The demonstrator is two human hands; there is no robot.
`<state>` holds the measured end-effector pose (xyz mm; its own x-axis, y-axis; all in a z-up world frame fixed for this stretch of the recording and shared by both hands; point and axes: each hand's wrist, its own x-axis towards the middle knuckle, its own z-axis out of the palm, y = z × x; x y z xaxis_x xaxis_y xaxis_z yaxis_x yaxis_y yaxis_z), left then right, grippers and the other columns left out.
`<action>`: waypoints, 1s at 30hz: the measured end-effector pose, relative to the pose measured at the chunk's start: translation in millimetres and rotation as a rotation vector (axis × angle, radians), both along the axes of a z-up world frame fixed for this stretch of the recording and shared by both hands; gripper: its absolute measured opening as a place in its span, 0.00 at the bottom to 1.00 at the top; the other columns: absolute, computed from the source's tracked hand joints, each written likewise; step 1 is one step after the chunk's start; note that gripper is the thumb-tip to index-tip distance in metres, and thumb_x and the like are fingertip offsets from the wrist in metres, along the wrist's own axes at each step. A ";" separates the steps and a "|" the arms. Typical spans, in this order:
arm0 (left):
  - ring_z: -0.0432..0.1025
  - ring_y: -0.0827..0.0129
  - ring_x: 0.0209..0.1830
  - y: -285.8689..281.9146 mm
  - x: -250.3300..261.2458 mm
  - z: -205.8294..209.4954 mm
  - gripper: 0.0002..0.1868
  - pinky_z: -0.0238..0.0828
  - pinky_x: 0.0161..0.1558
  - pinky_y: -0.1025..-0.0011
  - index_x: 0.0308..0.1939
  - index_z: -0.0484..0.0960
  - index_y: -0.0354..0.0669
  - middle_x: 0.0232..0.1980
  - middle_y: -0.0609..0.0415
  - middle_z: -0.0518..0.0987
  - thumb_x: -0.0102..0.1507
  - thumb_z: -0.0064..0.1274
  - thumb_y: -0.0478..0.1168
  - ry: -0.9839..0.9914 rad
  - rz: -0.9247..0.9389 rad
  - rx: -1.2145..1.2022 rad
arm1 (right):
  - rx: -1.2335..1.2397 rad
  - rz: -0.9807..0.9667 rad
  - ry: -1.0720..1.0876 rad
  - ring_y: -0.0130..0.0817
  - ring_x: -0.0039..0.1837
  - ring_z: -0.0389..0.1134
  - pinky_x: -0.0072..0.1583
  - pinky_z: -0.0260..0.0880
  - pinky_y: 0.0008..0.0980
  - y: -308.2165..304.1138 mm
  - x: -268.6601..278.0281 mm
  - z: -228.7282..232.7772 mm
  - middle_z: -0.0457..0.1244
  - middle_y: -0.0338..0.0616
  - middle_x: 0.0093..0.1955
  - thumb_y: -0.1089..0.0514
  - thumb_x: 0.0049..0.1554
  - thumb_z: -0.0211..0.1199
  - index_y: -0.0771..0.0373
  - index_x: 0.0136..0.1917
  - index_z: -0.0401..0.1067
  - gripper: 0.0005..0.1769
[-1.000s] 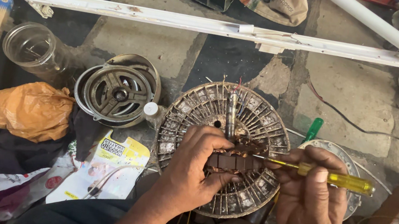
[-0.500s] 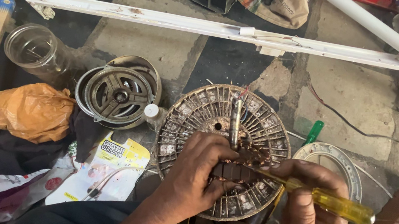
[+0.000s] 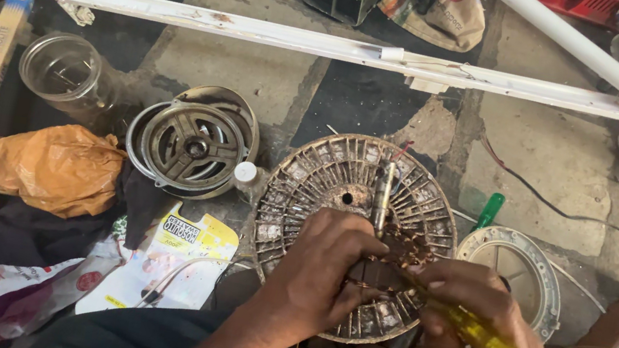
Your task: The person is repairing a motor stator by hand. They use a screwdriver to adjust and clean the copper windings, and a multimeter to test electrical continuity.
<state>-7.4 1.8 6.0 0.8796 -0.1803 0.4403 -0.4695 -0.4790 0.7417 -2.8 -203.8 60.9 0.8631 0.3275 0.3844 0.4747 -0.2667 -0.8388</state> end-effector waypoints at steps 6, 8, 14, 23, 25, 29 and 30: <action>0.68 0.52 0.61 3.8 1.7 1.7 0.29 0.62 0.64 0.54 0.58 0.70 0.43 0.56 0.47 0.73 0.56 0.66 0.34 -0.031 0.018 -0.050 | -0.202 -0.111 -0.341 0.36 0.55 0.75 0.53 0.76 0.34 19.9 -10.4 -8.1 0.69 0.52 0.55 0.65 0.58 0.64 0.60 0.53 0.67 0.11; 0.69 0.52 0.59 6.0 2.4 -0.1 0.28 0.63 0.63 0.54 0.57 0.70 0.43 0.55 0.48 0.73 0.57 0.67 0.37 -0.029 0.029 -0.074 | -0.126 -0.123 -0.248 0.35 0.54 0.75 0.50 0.77 0.29 25.0 -12.3 -10.0 0.70 0.51 0.56 0.65 0.59 0.62 0.61 0.53 0.67 0.09; 0.69 0.52 0.61 6.9 1.7 -1.8 0.29 0.63 0.64 0.54 0.57 0.70 0.43 0.56 0.48 0.73 0.56 0.68 0.36 -0.008 0.031 -0.074 | 0.204 -0.137 0.009 0.38 0.60 0.74 0.63 0.79 0.38 9.0 -6.6 6.7 0.69 0.53 0.57 0.63 0.69 0.56 0.64 0.59 0.67 0.05; 0.68 0.54 0.64 3.6 0.2 -0.2 0.30 0.63 0.67 0.54 0.57 0.71 0.44 0.56 0.49 0.73 0.52 0.66 0.31 0.006 0.008 -0.023 | 0.150 -0.098 0.222 0.39 0.60 0.72 0.64 0.74 0.41 1.0 6.1 16.3 0.68 0.57 0.54 0.61 0.64 0.58 0.67 0.58 0.64 0.11; 0.68 0.55 0.63 2.8 0.1 -0.4 0.30 0.63 0.66 0.55 0.57 0.71 0.44 0.56 0.49 0.73 0.53 0.67 0.32 -0.016 0.010 -0.038 | 0.164 -0.086 0.275 0.38 0.61 0.70 0.65 0.72 0.40 2.3 5.9 16.1 0.68 0.58 0.55 0.61 0.63 0.58 0.68 0.58 0.64 0.12; 0.69 0.55 0.63 2.5 1.0 -1.2 0.30 0.65 0.66 0.56 0.57 0.71 0.44 0.56 0.50 0.73 0.52 0.65 0.30 -0.002 0.016 -0.018 | 0.161 -0.055 0.310 0.38 0.63 0.70 0.65 0.73 0.41 1.4 5.7 14.6 0.68 0.57 0.56 0.62 0.63 0.57 0.68 0.58 0.63 0.12; 0.69 0.56 0.63 2.8 1.1 -1.4 0.30 0.65 0.66 0.57 0.57 0.71 0.44 0.56 0.50 0.73 0.53 0.65 0.30 -0.007 0.017 -0.017 | 0.161 -0.033 0.295 0.38 0.63 0.71 0.65 0.74 0.41 1.2 5.9 13.2 0.68 0.57 0.56 0.62 0.64 0.57 0.68 0.58 0.63 0.11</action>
